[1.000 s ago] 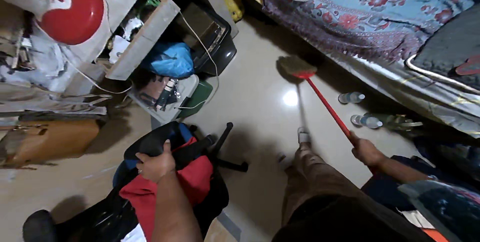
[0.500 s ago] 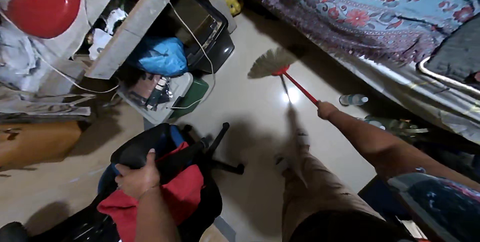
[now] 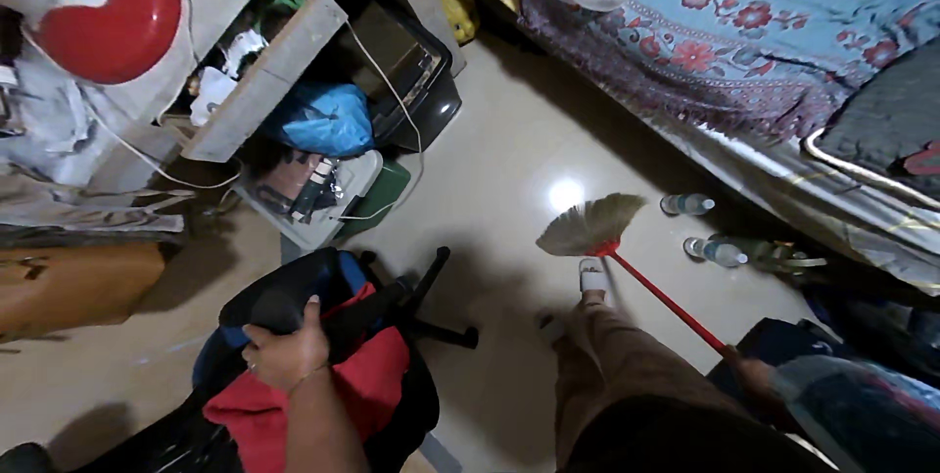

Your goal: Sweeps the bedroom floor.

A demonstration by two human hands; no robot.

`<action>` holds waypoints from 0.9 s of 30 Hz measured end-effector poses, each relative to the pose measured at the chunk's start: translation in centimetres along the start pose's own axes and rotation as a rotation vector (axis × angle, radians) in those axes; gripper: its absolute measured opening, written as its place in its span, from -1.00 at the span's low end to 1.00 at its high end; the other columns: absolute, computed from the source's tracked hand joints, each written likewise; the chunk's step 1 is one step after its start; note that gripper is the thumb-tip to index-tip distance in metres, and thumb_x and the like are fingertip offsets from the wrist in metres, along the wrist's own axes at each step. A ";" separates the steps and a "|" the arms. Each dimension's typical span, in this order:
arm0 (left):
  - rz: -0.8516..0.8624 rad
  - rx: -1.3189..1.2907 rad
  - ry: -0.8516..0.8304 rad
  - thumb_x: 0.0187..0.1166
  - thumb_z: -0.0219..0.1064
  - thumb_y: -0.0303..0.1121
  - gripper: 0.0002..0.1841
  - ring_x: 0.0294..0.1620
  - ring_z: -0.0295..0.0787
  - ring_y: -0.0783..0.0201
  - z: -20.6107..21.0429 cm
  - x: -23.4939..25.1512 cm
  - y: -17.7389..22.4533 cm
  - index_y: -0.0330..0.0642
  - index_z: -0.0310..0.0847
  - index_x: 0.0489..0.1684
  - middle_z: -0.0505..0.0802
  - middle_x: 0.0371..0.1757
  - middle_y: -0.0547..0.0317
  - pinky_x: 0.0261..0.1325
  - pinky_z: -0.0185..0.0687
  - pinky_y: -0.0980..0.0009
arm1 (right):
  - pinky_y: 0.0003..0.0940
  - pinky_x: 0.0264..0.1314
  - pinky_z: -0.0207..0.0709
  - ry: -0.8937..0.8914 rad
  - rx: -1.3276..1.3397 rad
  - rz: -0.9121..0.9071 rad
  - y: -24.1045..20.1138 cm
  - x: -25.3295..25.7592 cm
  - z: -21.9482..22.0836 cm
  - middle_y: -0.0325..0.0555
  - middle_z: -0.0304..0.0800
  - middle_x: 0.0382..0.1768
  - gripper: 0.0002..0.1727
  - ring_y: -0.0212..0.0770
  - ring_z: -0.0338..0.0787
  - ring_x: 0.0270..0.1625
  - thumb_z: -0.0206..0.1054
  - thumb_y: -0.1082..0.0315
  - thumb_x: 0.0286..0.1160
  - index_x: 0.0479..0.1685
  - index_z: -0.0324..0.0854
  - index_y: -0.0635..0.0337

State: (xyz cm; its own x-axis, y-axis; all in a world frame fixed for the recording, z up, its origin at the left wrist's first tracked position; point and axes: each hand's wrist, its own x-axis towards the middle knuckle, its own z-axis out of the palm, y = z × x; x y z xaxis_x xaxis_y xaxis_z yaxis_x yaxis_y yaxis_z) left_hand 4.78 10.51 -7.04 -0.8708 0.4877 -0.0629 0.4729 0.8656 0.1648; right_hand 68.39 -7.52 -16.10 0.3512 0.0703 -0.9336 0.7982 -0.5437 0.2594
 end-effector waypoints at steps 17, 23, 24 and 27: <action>-0.032 0.028 -0.009 0.44 0.40 0.31 0.12 0.77 0.19 -0.35 -0.2 1.1 0.7 -0.28 -0.02 0.88 0.28 0.75 -0.49 0.74 0.17 -0.15 | 0.33 0.34 0.57 -0.009 -0.179 -0.438 -14.5 4.4 -4.5 0.50 0.63 0.31 -0.02 0.45 0.70 0.35 0.37 0.47 0.47 0.88 -0.17 0.29; -0.036 0.018 -0.007 0.44 0.38 0.32 0.12 0.76 0.20 -0.37 -0.4 1.1 1.0 -0.28 -0.01 0.88 0.28 0.75 -0.49 0.72 0.19 -0.18 | 0.33 0.40 0.49 -0.285 -0.298 -0.695 -6.1 -0.4 -1.2 0.41 0.74 0.23 -0.48 0.39 0.71 0.32 0.36 0.39 0.62 0.57 0.52 0.22; -0.037 0.012 -0.002 0.43 0.39 0.32 0.12 0.76 0.21 -0.37 -0.3 1.2 1.0 -0.28 0.01 0.87 0.28 0.75 -0.49 0.72 0.19 -0.18 | 0.30 0.42 0.47 -0.311 -0.299 -0.709 -5.7 -1.4 -2.2 0.38 0.75 0.24 -0.47 0.36 0.71 0.33 0.36 0.40 0.61 0.60 0.53 0.16; -0.034 0.021 0.006 0.42 0.38 0.35 0.13 0.75 0.24 -0.38 -0.1 1.4 0.7 -0.26 0.01 0.88 0.29 0.74 -0.49 0.70 0.22 -0.19 | 0.27 0.39 0.52 -0.253 -0.260 -0.746 -4.2 -3.3 -4.8 0.29 0.79 0.23 -0.39 0.30 0.76 0.29 0.38 0.38 0.58 0.68 0.49 0.00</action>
State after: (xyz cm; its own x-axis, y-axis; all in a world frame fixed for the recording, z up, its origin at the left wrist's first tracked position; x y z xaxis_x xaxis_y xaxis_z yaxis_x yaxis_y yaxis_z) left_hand 3.84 11.81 -6.95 -0.8870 0.4576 -0.0626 0.4459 0.8838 0.1419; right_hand 66.24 -1.49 -12.88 -0.4111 0.1283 -0.9025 0.8767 -0.2156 -0.4300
